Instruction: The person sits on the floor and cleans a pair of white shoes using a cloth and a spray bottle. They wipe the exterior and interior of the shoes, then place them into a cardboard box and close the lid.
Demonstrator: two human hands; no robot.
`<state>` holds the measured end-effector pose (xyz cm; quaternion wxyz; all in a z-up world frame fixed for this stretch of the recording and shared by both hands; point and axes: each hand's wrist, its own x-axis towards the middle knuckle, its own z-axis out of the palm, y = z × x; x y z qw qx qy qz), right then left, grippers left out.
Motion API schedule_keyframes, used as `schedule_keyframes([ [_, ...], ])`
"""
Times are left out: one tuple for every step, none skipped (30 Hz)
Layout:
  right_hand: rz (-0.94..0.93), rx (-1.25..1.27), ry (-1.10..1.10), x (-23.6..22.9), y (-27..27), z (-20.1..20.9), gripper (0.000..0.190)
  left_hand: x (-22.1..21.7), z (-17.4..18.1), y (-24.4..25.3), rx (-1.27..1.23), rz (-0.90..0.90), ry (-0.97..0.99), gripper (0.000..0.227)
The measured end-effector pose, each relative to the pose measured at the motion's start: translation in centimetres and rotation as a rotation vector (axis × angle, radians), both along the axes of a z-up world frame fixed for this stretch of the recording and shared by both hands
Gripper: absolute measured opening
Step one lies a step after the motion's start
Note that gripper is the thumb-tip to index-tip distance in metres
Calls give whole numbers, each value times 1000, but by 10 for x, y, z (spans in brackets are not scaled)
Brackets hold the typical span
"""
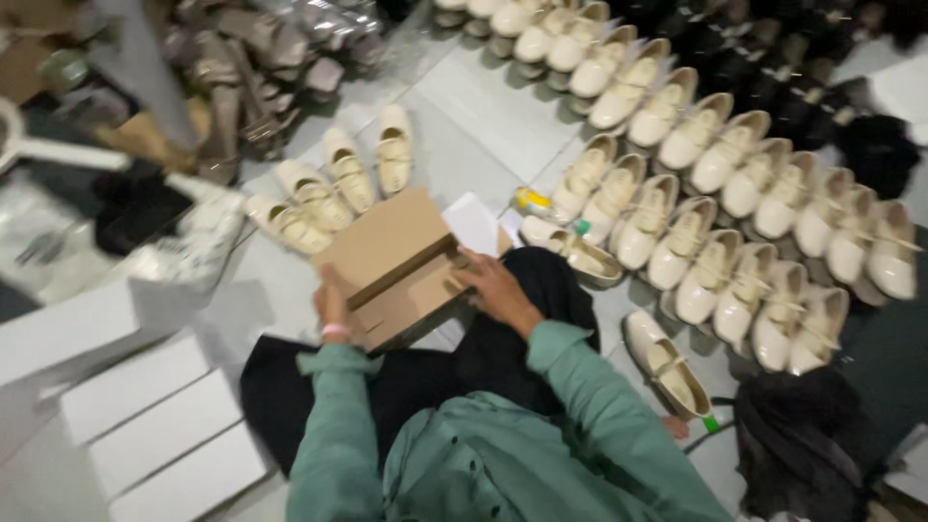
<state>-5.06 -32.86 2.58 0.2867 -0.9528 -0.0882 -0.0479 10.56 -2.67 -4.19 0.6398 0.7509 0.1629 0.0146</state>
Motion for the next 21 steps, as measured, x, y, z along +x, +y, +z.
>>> schedule_keyframes([
  [-48, 109, -38, -13, -5, -5, 75, -1, -3, 3, 20, -1, -3, 45],
  [-98, 222, -76, -30, -7, -12, 84, -10, -6, 14, 29, -24, -40, 42],
  [-254, 200, -102, -47, -20, -19, 80, -21, -9, 24, 36, -38, -88, 39],
  [-413, 182, -126, -72, -39, -22, 75, -39, -9, 37, 28, -37, -144, 36],
  [-572, 161, -149, -102, -63, -25, 71, -59, -6, 43, -90, 4, -379, 46],
  [-821, 228, -167, -128, -84, -27, 61, -84, 1, 46, 257, 185, -414, 44],
  [-988, 301, -295, -157, -118, -27, 61, -97, 8, 39, 209, 503, -489, 24],
  [-1173, 368, -425, -203, -143, -28, 62, -118, 14, 27, 314, 494, -584, 23],
  [-1314, -376, -216, -251, -165, -28, 64, -148, 20, 8, 413, 482, -685, 22],
  [-1486, -78, -134, -298, -186, -25, 65, -170, 28, -16, 426, 259, -694, 21],
  [-1540, -230, -68, -333, -203, -28, 73, -188, 37, -40, 436, 35, -705, 20],
  [-1583, -380, 10, -374, -216, -30, 81, -198, 43, -66, 446, -239, -777, 24],
  [-1636, -450, 94, -404, -221, -37, 85, -201, 46, -96, 445, -513, -852, 29],
  [-1677, -514, 173, -428, -231, -39, 89, -196, 48, -130, 423, -680, -798, 33],
  [-1715, -576, 255, -450, -236, -41, 93, -188, 49, -166, 403, -848, -741, 38],
  [-1681, -513, 371, -465, -234, -46, 80, -175, 49, -198, 438, -925, -751, 44],
  [-1645, -445, 483, -475, -229, -49, 68, -158, 46, -230, 472, -1001, -763, 50],
  [-1596, -368, 586, -482, -224, -52, 56, -141, 42, -262, 524, -1097, -784, 56],
  [-1597, -415, 556, -490, -216, -53, 46, -125, 37, -292, 575, -1193, -806, 62],
  [-1583, -465, 516, -489, -210, -55, 36, -110, 31, -318, 634, -1233, -828, 62],
  [-1567, -514, 476, -486, -208, -57, 27, -96, 25, -340, 692, -1273, -850, 62],
])
